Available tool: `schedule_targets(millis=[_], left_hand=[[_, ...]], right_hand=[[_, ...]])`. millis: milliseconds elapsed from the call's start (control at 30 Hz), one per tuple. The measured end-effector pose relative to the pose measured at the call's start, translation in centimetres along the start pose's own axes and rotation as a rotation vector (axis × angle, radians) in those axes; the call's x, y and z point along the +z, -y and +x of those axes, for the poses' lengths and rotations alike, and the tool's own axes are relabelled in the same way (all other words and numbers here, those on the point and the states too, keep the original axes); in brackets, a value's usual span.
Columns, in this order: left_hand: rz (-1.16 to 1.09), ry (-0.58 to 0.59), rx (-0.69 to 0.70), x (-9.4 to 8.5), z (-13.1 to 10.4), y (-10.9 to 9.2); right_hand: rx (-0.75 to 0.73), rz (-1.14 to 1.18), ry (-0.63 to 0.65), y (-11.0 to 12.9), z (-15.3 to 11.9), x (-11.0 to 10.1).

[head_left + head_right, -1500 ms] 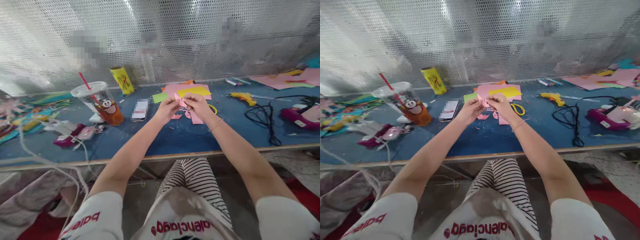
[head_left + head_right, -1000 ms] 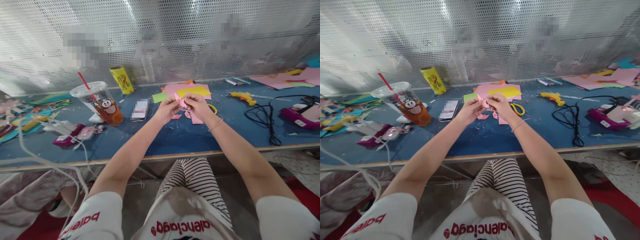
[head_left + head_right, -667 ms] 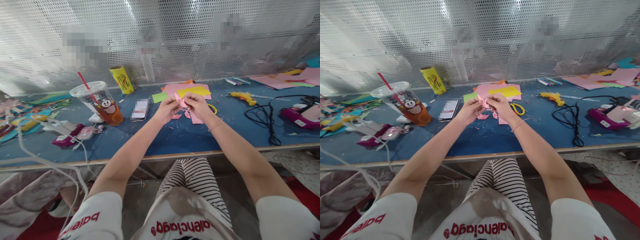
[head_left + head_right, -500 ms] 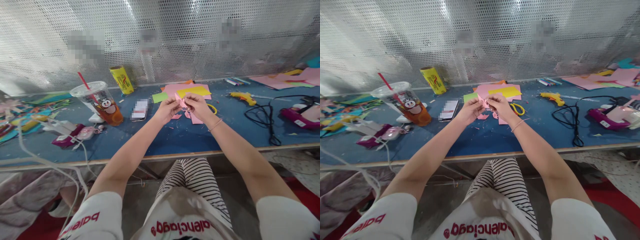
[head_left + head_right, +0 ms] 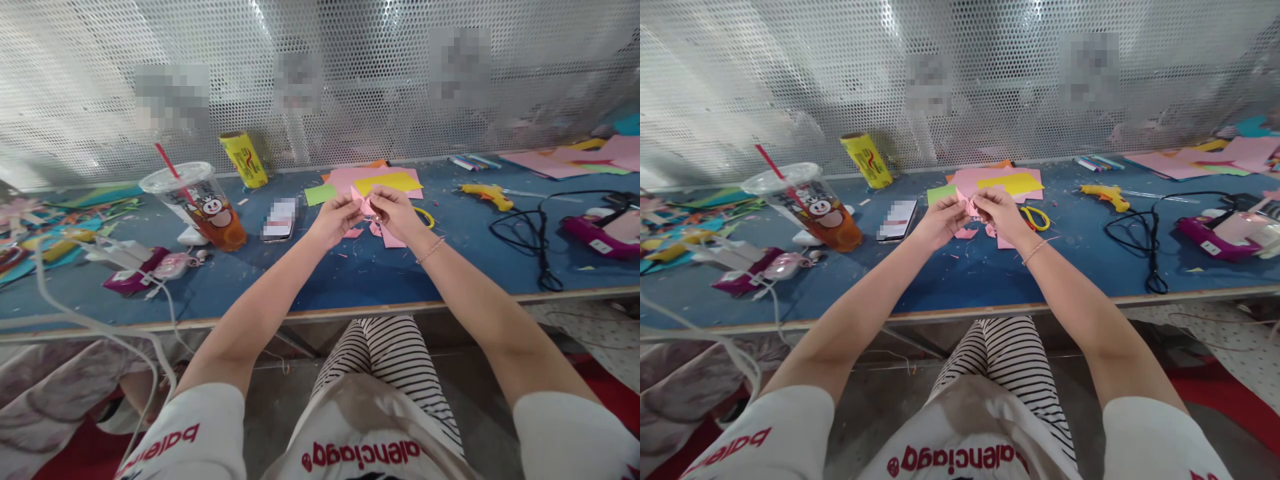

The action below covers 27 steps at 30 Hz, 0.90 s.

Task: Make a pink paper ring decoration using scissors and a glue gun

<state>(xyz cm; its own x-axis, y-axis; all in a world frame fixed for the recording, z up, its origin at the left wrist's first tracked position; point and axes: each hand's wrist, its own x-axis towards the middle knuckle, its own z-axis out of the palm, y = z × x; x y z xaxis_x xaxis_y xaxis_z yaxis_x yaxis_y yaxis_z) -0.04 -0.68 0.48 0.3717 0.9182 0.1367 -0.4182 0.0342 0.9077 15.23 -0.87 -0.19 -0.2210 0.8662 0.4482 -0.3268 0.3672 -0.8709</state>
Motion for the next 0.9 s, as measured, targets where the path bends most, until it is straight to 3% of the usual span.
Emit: schedule_targets(millis=[900], left_hand=[[-0.02,0.012,-0.005,0.16,-0.11,-0.02]], right_hand=[[0.04,0.027,0.001,0.08,-0.05,0.15]])
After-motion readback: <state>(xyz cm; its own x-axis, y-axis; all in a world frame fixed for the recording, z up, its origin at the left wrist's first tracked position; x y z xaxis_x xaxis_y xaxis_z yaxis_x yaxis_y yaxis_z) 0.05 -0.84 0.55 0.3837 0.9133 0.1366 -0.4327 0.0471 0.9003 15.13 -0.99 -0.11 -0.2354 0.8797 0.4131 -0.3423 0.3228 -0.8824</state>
